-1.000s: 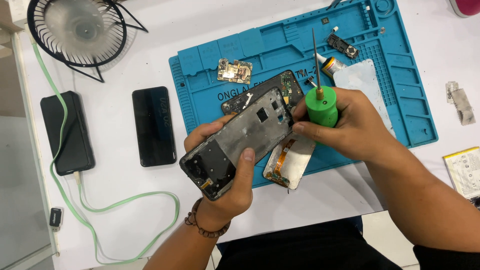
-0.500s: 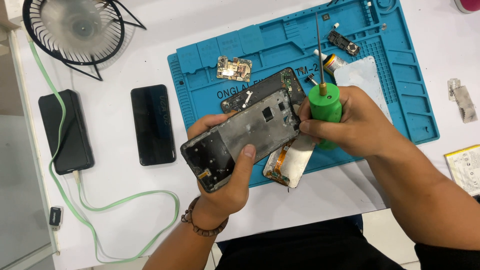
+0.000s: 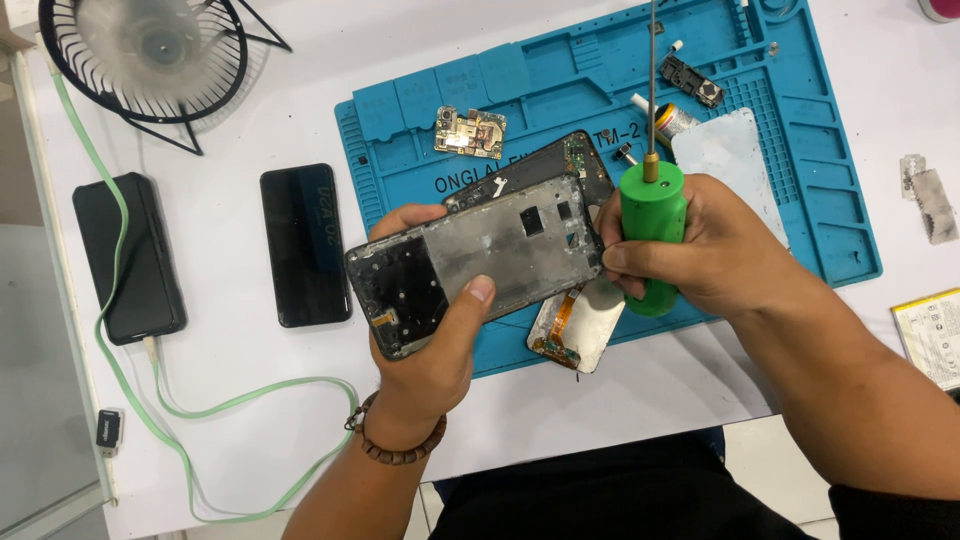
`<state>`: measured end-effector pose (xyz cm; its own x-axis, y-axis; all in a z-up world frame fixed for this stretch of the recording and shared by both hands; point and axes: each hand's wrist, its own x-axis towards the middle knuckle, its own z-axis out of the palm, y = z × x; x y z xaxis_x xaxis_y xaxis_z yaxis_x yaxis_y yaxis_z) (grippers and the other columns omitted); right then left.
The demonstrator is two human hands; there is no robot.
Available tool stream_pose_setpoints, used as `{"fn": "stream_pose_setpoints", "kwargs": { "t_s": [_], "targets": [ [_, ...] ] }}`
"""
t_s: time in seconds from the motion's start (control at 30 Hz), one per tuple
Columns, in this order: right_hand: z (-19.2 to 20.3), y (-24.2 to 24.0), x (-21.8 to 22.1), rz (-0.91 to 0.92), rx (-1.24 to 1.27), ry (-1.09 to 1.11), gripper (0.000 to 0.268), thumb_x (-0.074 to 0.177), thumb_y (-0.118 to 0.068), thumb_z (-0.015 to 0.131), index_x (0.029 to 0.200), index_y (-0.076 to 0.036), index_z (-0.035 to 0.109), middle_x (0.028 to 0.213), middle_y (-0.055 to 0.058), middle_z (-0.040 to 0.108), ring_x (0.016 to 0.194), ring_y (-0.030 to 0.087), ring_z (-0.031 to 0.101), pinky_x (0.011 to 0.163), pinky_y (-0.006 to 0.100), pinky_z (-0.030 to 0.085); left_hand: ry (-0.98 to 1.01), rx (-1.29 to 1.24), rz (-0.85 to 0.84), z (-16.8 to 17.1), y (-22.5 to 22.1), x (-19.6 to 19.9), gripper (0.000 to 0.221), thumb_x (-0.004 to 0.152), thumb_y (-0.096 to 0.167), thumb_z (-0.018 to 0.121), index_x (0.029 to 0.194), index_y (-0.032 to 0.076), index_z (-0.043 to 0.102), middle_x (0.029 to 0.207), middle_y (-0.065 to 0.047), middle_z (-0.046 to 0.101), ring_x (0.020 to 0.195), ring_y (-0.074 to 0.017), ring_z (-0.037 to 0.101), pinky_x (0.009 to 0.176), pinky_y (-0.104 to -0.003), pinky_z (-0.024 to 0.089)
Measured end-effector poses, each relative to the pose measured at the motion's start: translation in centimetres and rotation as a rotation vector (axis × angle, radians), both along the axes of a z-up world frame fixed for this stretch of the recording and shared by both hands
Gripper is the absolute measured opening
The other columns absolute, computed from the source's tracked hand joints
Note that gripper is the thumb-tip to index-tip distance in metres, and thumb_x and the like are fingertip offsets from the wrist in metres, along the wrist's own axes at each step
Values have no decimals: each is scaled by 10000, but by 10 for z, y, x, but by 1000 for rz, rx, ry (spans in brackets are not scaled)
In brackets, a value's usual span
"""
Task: Attaching the rear housing of a mobile phone, involving prying, screwing, and using a heat gun for assembly.
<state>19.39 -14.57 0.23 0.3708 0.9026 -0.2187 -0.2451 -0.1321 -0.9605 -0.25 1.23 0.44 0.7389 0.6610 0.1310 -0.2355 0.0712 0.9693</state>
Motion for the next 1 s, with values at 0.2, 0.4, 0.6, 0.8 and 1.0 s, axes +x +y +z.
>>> {"fn": "stream_pose_setpoints", "kwargs": {
  "t_s": [0.2, 0.4, 0.6, 0.8, 1.0],
  "targets": [
    [4, 1, -3, 6, 6, -6, 79, 838, -4, 699, 824, -45, 633, 682, 96, 619, 522, 169, 561, 549, 316, 507, -11, -38, -19, 1, 3, 0, 448, 929, 97, 678, 1329, 91, 475, 1299, -73, 477, 1116, -210, 575, 967, -338, 557],
    [6, 1, -4, -1, -54, -16, 88, 821, 16, 705, 815, -43, 641, 668, 92, 615, 521, 178, 574, 552, 327, 514, -38, -87, -41, 3, 5, -1, 453, 928, 76, 685, 1333, 100, 485, 1300, -72, 503, 1148, -221, 584, 992, -362, 569],
    [17, 1, -3, 54, -92, -128, 88, 815, -17, 704, 777, -58, 636, 599, 68, 627, 540, 164, 589, 557, 321, 533, -17, -61, -21, 5, 6, -1, 459, 907, 71, 696, 1320, 85, 496, 1332, -72, 508, 1109, -202, 581, 968, -337, 558],
    [18, -2, 3, 97, -86, -230, 49, 807, -41, 704, 823, -78, 676, 608, 52, 655, 548, 150, 625, 550, 304, 544, -186, -110, -38, -5, 12, -1, 454, 916, 50, 686, 1318, 88, 480, 1323, -97, 496, 1153, -216, 548, 969, -354, 563],
    [24, -19, 15, -113, -153, -295, 53, 854, -25, 728, 850, -1, 681, 722, 124, 666, 532, 223, 620, 477, 328, 516, -44, 169, 162, 10, 27, -6, 445, 871, 111, 675, 1275, 101, 490, 1307, -47, 465, 1097, -167, 511, 966, -300, 493]
  ]
}}
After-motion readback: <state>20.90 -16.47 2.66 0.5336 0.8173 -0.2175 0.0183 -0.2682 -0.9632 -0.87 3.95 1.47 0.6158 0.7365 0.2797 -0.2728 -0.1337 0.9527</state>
